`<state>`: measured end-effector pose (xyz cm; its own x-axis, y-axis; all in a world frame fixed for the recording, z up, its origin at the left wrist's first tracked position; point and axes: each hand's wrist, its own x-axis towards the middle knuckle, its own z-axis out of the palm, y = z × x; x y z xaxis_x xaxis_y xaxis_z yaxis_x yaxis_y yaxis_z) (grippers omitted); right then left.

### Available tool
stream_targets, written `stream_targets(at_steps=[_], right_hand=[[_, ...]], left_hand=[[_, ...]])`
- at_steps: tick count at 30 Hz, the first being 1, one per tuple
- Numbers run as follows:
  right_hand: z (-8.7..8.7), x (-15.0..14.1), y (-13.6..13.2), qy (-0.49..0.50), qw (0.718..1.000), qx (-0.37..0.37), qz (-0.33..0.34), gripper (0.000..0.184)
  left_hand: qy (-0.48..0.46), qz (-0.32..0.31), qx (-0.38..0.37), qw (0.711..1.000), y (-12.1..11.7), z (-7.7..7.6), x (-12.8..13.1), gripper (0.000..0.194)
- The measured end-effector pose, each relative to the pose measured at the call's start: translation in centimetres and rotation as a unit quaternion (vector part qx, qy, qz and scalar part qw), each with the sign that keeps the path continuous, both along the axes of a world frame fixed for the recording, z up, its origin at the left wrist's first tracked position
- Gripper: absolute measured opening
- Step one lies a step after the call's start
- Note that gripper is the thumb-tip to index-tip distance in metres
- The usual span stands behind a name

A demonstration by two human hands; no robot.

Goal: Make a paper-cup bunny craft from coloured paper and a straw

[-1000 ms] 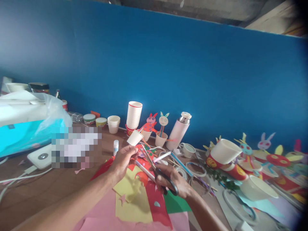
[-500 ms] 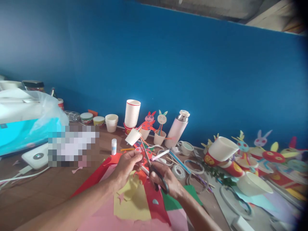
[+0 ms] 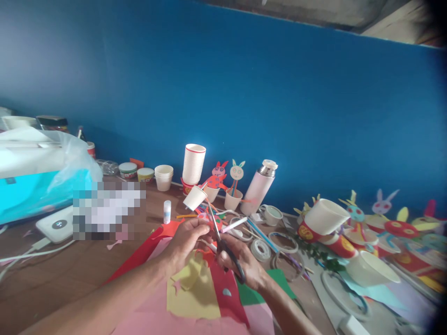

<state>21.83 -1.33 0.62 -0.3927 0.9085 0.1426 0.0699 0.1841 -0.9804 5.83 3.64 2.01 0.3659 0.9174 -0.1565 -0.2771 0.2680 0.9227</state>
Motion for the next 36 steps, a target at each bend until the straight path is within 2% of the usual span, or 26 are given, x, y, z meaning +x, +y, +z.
stream_targets(at_steps=[27,36], right_hand=[[-0.58,0.13,-0.06,-0.019,1.0,0.007,-0.015,0.043],[-0.21,0.01,-0.17,-0.019,1.0,-0.009,-0.019,0.045]], left_hand=[[0.005,-0.022,0.003,1.0,0.3,0.02,-0.33,0.009],[0.003,-0.051,0.023,0.998,0.91,-0.74,-0.72,0.009]])
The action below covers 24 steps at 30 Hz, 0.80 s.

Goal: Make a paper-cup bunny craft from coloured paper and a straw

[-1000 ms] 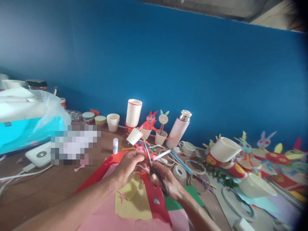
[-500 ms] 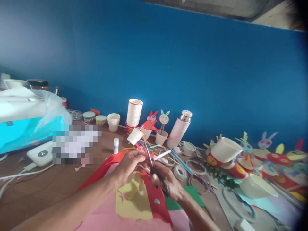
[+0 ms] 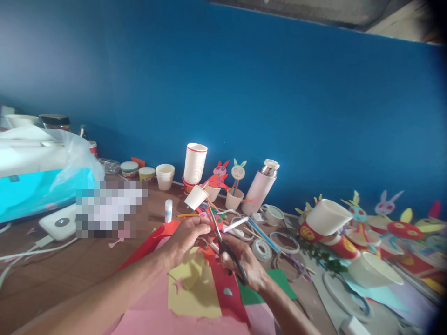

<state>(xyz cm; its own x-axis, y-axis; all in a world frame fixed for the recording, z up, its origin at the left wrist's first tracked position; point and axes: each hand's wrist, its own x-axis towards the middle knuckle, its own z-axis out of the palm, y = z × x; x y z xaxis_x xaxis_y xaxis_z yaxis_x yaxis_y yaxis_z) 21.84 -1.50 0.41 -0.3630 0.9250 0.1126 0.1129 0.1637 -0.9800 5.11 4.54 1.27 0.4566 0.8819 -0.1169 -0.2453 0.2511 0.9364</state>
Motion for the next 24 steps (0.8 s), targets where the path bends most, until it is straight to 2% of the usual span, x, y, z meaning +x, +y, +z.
stream_targets(at_steps=[7,19,24], right_hand=[[0.92,-0.14,-0.11,-0.02,1.0,0.006,0.003,0.042],[0.9,0.18,0.03,-0.02,0.999,0.001,0.031,0.041],[1.11,0.12,0.0,-0.026,0.998,0.03,0.038,0.045]], left_hand=[[0.006,-0.02,0.008,1.0,0.28,0.2,-0.24,0.008],[0.007,-0.037,-0.003,0.999,0.69,0.17,-0.59,0.009],[0.004,-0.053,0.001,0.999,0.62,0.21,-0.59,0.008]])
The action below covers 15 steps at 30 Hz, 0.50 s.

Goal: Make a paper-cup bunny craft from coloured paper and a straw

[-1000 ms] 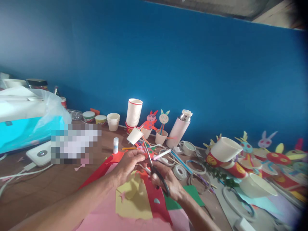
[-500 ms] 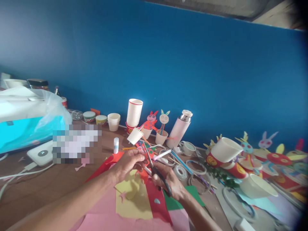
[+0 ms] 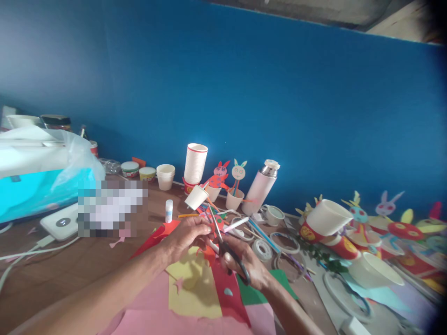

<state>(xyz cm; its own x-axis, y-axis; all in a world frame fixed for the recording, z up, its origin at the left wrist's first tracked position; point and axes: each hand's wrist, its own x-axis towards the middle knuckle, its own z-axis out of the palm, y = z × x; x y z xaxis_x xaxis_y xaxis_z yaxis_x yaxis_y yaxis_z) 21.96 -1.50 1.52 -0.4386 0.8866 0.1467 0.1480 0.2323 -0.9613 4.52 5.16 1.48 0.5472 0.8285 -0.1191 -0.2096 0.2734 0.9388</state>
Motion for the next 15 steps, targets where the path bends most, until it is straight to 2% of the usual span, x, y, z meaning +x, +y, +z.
stream_targets(at_steps=[15], right_hand=[[-0.17,-0.18,-0.12,0.024,0.999,-0.018,-0.014,0.048]], left_hand=[[-0.012,-0.006,-0.004,1.0,-0.12,0.34,0.05,0.007]])
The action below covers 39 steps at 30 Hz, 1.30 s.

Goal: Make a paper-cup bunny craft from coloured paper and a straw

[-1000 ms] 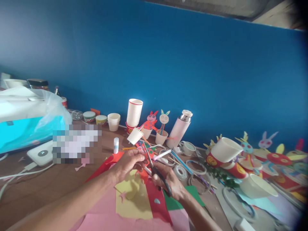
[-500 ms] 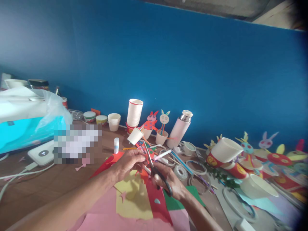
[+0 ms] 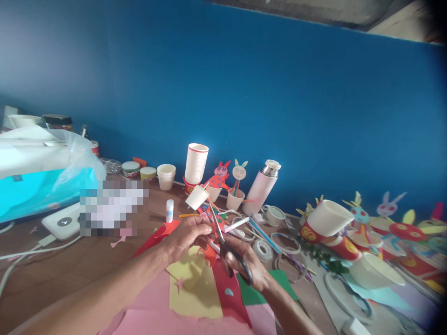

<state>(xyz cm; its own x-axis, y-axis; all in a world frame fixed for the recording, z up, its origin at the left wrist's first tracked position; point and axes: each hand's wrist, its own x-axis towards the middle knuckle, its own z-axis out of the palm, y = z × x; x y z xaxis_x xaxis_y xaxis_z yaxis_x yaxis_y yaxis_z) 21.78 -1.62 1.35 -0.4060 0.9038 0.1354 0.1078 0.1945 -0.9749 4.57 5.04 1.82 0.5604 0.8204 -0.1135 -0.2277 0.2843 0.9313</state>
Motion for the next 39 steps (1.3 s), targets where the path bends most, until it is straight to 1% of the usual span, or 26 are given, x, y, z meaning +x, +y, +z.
stream_targets(at_steps=[5,10,16,20,25,32,35,37,39], right_hand=[[0.0,0.1,0.0,-0.004,1.0,-0.007,0.0,0.05],[0.0,0.1,0.0,0.001,1.0,-0.007,0.002,0.051],[0.0,0.1,0.0,-0.007,1.0,-0.008,0.001,0.046],[0.0,0.3,0.0,-0.004,1.0,-0.019,0.003,0.044],[-0.1,0.6,0.2,-0.011,0.999,-0.034,0.004,0.042],[0.0,1.7,0.4,-0.069,0.997,-0.015,0.033,0.041],[0.0,2.1,0.5,-0.079,0.996,-0.027,0.045,0.039],[0.1,2.4,0.6,-0.096,0.994,-0.037,0.041,0.037],[0.4,2.6,0.6,-0.131,0.991,-0.027,0.028,0.033]], left_hand=[[0.001,0.008,-0.001,1.0,0.2,-0.4,-0.1,0.008],[-0.002,-0.004,0.006,1.0,0.4,-0.7,-0.2,0.01],[0.002,-0.009,0.003,1.0,0.2,-0.3,-0.2,0.009],[0.014,-0.027,0.016,0.999,0.2,0.1,-0.4,0.008],[0.028,-0.035,0.023,0.999,0.4,0.1,-0.7,0.009],[0.052,-0.039,0.021,0.998,0.9,-0.7,-0.7,0.01],[0.056,-0.049,0.019,0.997,1.0,-0.8,-0.7,0.01],[0.057,-0.052,0.02,0.997,1.0,-0.7,-0.7,0.01],[0.063,-0.055,0.022,0.996,0.9,-0.6,-0.8,0.01]])
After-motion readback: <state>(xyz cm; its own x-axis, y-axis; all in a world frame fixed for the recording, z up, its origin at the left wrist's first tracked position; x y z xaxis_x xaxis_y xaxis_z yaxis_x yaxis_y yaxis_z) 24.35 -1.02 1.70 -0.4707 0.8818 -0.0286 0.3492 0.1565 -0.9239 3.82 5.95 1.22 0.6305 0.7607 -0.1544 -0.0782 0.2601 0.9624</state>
